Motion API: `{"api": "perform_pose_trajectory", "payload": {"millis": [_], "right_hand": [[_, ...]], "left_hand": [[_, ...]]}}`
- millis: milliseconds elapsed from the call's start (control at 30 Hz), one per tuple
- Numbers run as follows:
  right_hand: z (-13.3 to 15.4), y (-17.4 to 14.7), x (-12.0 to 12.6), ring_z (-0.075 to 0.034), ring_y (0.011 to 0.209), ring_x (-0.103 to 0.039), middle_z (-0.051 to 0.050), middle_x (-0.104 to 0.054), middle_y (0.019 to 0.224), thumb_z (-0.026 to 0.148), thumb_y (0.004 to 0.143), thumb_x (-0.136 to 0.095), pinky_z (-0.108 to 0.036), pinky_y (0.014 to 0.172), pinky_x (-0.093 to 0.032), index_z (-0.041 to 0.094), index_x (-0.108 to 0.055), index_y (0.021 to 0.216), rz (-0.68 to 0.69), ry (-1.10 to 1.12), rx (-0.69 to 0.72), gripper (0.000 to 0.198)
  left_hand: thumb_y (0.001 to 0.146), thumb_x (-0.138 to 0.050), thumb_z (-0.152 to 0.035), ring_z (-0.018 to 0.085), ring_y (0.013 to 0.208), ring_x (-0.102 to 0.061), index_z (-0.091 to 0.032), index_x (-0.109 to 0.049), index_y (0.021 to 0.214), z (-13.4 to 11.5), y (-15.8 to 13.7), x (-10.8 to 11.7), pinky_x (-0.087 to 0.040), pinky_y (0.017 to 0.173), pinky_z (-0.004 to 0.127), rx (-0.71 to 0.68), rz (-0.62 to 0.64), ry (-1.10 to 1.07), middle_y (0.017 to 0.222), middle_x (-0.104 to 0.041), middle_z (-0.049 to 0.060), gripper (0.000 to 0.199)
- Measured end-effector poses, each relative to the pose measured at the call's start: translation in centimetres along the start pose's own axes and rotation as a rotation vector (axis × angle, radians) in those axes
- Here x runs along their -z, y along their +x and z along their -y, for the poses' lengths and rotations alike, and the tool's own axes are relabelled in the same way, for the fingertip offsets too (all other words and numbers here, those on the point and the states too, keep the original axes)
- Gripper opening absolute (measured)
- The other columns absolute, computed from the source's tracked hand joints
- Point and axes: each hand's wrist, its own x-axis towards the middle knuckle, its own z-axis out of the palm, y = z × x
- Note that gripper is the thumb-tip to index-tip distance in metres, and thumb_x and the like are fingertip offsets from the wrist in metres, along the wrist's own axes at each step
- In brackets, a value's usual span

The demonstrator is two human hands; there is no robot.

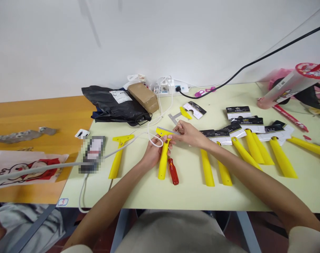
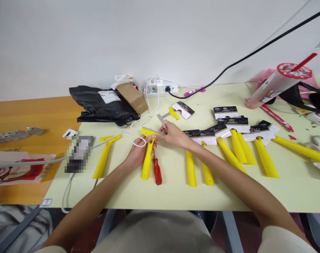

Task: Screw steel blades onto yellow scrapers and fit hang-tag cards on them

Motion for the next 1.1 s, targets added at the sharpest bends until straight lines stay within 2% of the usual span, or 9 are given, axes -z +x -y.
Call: {"api": "perform_pose_trajectory", "payload": {"millis": [100, 200, 400, 533, 633, 733, 833, 933, 1100], "right_hand": [[0.3, 0.0, 0.5, -0.020, 0.075, -0.063, 0.003, -0.065, 0.084, 0.055, 0.090, -0.086, -0.037, 0.066, -0.050, 0.029, -0.038, 0.087, 0.014, 0.083, 0.025, 0.055], [0.4, 0.0, 0.8, -0.021, 0.081, -0.069, -0.001, -0.074, 0.090, 0.048, 0.086, -0.089, -0.038, 0.070, -0.058, 0.030, -0.032, 0.087, 0.048, 0.163, 0.028, 0.060], [0.2, 0.0, 0.8, -0.021, 0.074, -0.069, -0.003, -0.078, 0.091, 0.046, 0.085, -0.091, -0.039, 0.068, -0.058, 0.029, -0.037, 0.088, -0.014, 0.059, 0.019, 0.057], [0.8, -0.2, 1.7, -0.024, 0.079, -0.069, -0.004, -0.072, 0.086, 0.061, 0.105, -0.070, -0.040, 0.072, -0.055, 0.028, -0.043, 0.088, -0.158, -0.167, 0.110, 0.046], [1.5, -0.3, 2.1, -0.023, 0.080, -0.070, -0.006, -0.070, 0.089, 0.067, 0.115, -0.046, -0.039, 0.072, -0.056, 0.026, -0.051, 0.090, -0.137, -0.095, 0.068, 0.048], [2.0, -0.5, 1.6, -0.022, 0.082, -0.070, -0.006, -0.072, 0.096, 0.068, 0.104, -0.066, -0.037, 0.069, -0.057, 0.026, -0.048, 0.090, -0.064, -0.011, -0.006, 0.047], [2.0, -0.8, 0.6, -0.021, 0.082, -0.069, -0.003, -0.074, 0.096, 0.054, 0.086, -0.091, -0.037, 0.069, -0.058, 0.029, -0.038, 0.091, -0.002, 0.080, 0.018, 0.059], [1.9, -1.0, 0.1, -0.021, 0.076, -0.070, 0.000, -0.074, 0.085, 0.043, 0.088, -0.088, -0.039, 0.070, -0.058, 0.029, -0.031, 0.089, 0.036, 0.158, 0.034, 0.059], [2.1, -0.9, 0.6, -0.024, 0.076, -0.077, -0.001, -0.076, 0.083, 0.043, 0.082, -0.094, -0.040, 0.071, -0.061, 0.029, -0.030, 0.089, -0.017, 0.170, -0.005, 0.067]], "left_hand": [[0.087, -0.091, -0.049, 0.017, 0.075, -0.072, -0.019, -0.066, 0.103, -0.1, 0.1, 0.0, -0.054, 0.055, 0.025, -0.011, -0.014, -0.024, 0.099, -0.079, 0.009, 0.042], [0.087, -0.091, -0.048, 0.017, 0.074, -0.072, -0.019, -0.064, 0.100, 0.1, 0.1, 0.0, -0.053, 0.053, 0.026, -0.018, -0.025, -0.028, 0.097, -0.079, 0.009, 0.042], [0.088, -0.089, -0.048, 0.016, 0.070, -0.070, -0.019, -0.063, 0.096, 0.4, 0.1, 0.1, -0.051, 0.051, 0.025, -0.033, -0.033, -0.008, 0.097, -0.079, 0.009, 0.039], [0.087, -0.090, -0.049, 0.016, 0.071, -0.071, -0.020, -0.062, 0.094, 0.2, 0.2, 0.0, -0.050, 0.052, 0.026, -0.053, -0.051, -0.016, 0.096, -0.080, 0.009, 0.041], [0.086, -0.091, -0.049, 0.016, 0.070, -0.070, -0.020, -0.062, 0.093, 0.1, 0.2, 0.0, -0.049, 0.052, 0.026, -0.061, -0.060, -0.024, 0.097, -0.080, 0.009, 0.042], [0.086, -0.091, -0.052, 0.014, 0.070, -0.068, -0.019, -0.065, 0.096, 0.1, 0.2, 0.0, -0.047, 0.051, 0.024, -0.074, -0.050, -0.027, 0.099, -0.080, 0.010, 0.043], [0.089, -0.087, -0.057, 0.015, 0.071, -0.069, -0.018, -0.068, 0.102, 0.2, 0.1, 0.2, -0.048, 0.051, 0.024, -0.092, -0.008, 0.011, 0.102, -0.080, 0.011, 0.045], [0.093, -0.082, -0.062, 0.015, 0.066, -0.069, -0.020, -0.066, 0.105, 0.1, -0.1, 0.3, -0.052, 0.051, 0.026, -0.112, 0.011, 0.096, 0.104, -0.080, 0.010, 0.047], [0.083, -0.095, -0.046, 0.021, 0.094, -0.078, -0.026, -0.060, 0.131, -0.3, 0.0, -0.2, -0.061, 0.065, 0.026, -0.245, -0.183, 0.224, 0.124, -0.076, 0.009, 0.063]]}}
